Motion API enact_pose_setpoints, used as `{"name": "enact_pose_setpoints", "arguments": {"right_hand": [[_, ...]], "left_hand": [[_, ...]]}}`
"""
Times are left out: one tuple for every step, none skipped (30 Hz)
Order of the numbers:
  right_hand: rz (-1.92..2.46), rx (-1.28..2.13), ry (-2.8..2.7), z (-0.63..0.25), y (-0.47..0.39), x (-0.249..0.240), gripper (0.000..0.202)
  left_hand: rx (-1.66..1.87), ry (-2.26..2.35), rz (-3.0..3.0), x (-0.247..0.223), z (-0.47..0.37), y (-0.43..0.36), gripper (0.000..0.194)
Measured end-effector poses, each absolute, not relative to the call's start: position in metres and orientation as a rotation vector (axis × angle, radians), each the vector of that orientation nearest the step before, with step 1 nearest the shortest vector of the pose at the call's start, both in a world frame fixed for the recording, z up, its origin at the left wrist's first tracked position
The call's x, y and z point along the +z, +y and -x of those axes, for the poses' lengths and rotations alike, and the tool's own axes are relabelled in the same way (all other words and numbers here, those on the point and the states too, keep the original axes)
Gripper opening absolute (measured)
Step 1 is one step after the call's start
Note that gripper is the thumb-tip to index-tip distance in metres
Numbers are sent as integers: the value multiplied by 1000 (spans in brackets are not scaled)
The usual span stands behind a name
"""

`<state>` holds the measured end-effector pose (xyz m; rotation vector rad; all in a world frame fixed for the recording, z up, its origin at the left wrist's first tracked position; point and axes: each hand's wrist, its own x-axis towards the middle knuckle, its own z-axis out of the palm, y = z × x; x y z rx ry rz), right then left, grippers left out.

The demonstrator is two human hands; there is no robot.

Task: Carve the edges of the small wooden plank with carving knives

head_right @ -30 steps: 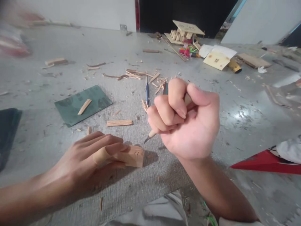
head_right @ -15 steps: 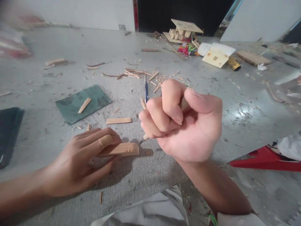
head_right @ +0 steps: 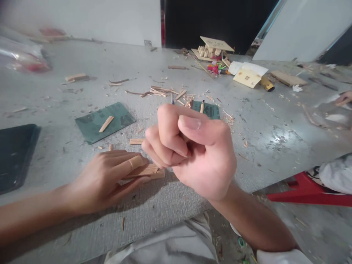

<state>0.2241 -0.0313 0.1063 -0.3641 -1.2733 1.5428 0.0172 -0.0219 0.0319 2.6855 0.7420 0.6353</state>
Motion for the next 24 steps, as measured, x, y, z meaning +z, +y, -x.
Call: {"name": "enact_pose_setpoints", "arguments": {"right_hand": [[353,1533,-1283,-224,-30,105,42],[340,1525,-1294,-224,-28,104,41],[320,1518,-1307,-224,-25,102,40],[289,1512,-1323,-224,-23,101,40],[274,1513,-1341,-224,-19,99,39],[268,1517,-1358,-224,-16,97,39],[287,1525,-1373,-223,-14,95,38],[313,1533,-1383,-223,-11,94,38],[341,1541,-1390,-222,-9,92,37],[368,1547,-1396,-222,-6,90,37],[387,1550,-1401,-221,-4,89,37],[396,1550,-1408,-220,-2,87,37],[396,1550,-1418,-218,0,86,37],[393,1553,-1429,-217,2,84,37],[383,1558,-1439,-215,5,83,38],[371,1565,-1442,-214,7,81,39],[367,1574,-1437,-212,9,78,38],[370,1585,-1425,-211,10,76,38],[377,1595,-1411,-209,11,74,37],[383,1602,-1396,-208,12,72,36],[392,1607,-1382,-207,13,71,36],[398,1614,-1372,-207,13,70,35],[390,1621,-1369,-207,13,69,35],[374,1628,-1368,-207,13,68,35]], "left_hand": [[630,743,-2651,31,-17,-19,21],[605,752,-2608,31,-17,-16,25],[567,769,-2568,30,-17,-13,29],[526,789,-2540,29,-18,-10,30],[491,813,-2526,28,-18,-8,31],[465,841,-2531,27,-18,-6,31],[450,872,-2552,26,-18,-6,32],[439,908,-2585,26,-18,-7,36],[430,941,-2622,27,-18,-10,43],[412,970,-2661,28,-18,-13,53],[389,994,-2700,29,-18,-17,62],[362,1016,-2733,30,-18,-21,69],[335,1033,-2756,31,-18,-25,71],[304,1049,-2764,32,-18,-28,69],[280,1054,-2765,32,-18,-30,63],[260,1050,-2758,32,-18,-30,56],[251,1044,-2747,32,-18,-30,50],[253,1036,-2736,32,-18,-30,44],[258,1029,-2726,31,-18,-29,40],[266,1029,-2717,30,-18,-27,38],[277,1032,-2711,29,-17,-26,38],[288,1036,-2708,28,-17,-25,38],[299,1036,-2708,27,-17,-24,39],[303,1034,-2707,26,-16,-24,40]]}}
